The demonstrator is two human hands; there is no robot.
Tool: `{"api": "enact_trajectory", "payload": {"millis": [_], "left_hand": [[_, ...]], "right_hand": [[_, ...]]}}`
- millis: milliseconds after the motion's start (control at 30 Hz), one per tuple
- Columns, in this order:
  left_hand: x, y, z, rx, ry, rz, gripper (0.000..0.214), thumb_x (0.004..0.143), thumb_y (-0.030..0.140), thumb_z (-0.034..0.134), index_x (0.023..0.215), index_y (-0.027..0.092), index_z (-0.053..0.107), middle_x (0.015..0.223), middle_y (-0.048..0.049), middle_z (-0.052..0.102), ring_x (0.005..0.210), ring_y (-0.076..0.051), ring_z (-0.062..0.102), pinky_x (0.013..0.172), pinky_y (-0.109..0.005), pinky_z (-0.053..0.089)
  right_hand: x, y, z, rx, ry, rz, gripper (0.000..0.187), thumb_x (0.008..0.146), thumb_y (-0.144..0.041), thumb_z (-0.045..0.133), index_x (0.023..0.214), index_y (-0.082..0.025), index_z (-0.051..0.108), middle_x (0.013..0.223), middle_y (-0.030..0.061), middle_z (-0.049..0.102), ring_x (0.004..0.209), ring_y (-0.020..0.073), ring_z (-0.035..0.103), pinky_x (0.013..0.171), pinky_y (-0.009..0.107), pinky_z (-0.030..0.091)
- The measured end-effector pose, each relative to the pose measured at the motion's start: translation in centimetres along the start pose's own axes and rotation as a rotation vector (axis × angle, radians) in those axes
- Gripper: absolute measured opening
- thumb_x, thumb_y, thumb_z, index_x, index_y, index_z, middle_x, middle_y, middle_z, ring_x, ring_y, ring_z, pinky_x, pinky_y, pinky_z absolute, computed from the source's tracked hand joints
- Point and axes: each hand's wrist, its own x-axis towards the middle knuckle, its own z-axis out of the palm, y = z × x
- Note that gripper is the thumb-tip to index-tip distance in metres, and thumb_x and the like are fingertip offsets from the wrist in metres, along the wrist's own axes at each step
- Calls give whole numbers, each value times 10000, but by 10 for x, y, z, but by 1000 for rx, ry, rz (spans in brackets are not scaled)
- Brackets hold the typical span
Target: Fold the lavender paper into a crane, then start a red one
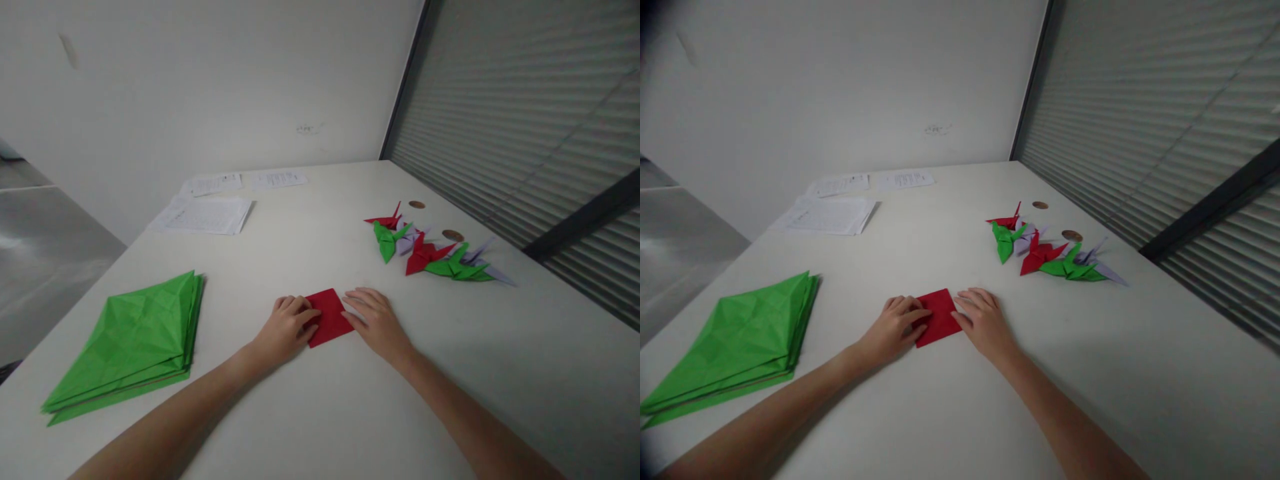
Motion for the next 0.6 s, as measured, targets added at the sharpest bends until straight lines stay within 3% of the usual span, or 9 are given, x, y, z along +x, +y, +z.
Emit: {"api": "enact_trajectory", "payload": {"millis": [133, 267, 433, 500, 600], "left_hand": [[-1, 1, -1, 64, -19, 20, 396, 898, 451, 589, 1225, 231, 630, 1073, -98, 611, 994, -254, 554, 927, -464, 429], [-1, 10, -7, 104, 1, -9, 508, 899, 586, 502, 1211, 208, 637, 1072, -112, 622, 989, -269, 563, 959, -489, 408], [-5, 19, -7, 215, 70, -103, 832, 736, 777, 550, 1297, 162, 562, 1123, -156, 648, 1054, -336, 578, 1019, -567, 357], [-5, 19, -5, 245, 64, -103, 785, 734, 748, 588, 1267, 173, 578, 1201, -170, 629, 1115, -355, 566, 1015, -574, 370], [-4, 17, -4, 268, 51, -81, 521, 840, 553, 614, 1219, 196, 600, 1210, -141, 640, 1127, -328, 580, 1000, -544, 411]], "right_hand": [[0, -11, -5, 4, -2, 33, 233, 904, -361, 592, 969, -196, 743, 1127, 98, 696, 1138, 302, 539, 996, 509, 435], [0, -18, -8, 85, -53, 40, 325, 923, -435, 542, 1047, -193, 721, 1162, 114, 675, 1170, 305, 521, 1005, 511, 406], [0, -22, -13, 313, -194, -63, 508, 969, -536, 378, 1227, -181, 634, 1193, 118, 664, 1149, 258, 548, 1001, 474, 411], [0, -24, -15, 386, -228, -118, 564, 968, -565, 344, 1318, -183, 567, 1238, 122, 645, 1177, 249, 537, 1021, 466, 405], [-1, -26, -16, 439, -251, -169, 578, 963, -566, 364, 1381, -194, 508, 1297, 122, 618, 1228, 245, 514, 1052, 459, 395]]}}
